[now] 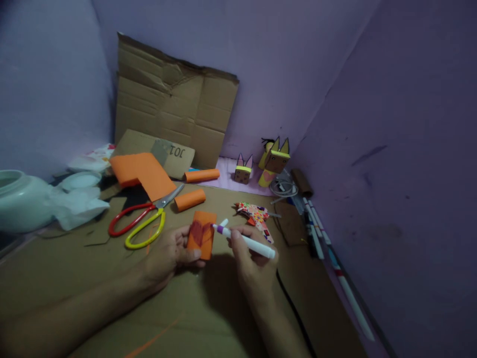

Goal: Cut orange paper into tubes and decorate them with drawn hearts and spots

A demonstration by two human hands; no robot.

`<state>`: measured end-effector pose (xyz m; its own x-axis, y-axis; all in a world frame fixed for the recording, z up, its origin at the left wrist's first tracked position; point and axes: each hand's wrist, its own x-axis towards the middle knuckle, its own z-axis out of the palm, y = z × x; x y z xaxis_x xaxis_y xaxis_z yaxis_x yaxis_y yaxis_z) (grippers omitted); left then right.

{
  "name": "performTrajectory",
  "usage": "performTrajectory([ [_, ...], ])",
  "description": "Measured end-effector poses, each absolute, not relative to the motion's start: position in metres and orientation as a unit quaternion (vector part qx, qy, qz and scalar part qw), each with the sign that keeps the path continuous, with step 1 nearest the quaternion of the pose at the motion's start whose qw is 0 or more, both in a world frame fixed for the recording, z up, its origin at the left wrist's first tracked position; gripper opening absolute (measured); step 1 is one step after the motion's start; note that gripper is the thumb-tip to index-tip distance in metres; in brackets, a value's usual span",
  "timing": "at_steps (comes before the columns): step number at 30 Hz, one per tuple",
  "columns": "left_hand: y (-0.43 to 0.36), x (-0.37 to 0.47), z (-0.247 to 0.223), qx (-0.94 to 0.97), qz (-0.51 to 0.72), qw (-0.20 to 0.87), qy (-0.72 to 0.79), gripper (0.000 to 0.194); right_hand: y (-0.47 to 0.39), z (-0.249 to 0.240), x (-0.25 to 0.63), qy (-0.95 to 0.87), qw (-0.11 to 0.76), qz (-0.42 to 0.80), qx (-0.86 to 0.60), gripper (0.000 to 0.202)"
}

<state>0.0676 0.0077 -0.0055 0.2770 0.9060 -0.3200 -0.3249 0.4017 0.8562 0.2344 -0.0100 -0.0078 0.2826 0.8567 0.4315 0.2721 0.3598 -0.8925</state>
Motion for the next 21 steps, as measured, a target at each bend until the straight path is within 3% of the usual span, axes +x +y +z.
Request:
performTrajectory([
  [21,0.0079,0.0658,-0.0057,0.323,0.431,0.735,0.413,0.036,-0.0129,-0.0061,0.2302,-0.571,0.585,0.265,-0.511,0.021],
])
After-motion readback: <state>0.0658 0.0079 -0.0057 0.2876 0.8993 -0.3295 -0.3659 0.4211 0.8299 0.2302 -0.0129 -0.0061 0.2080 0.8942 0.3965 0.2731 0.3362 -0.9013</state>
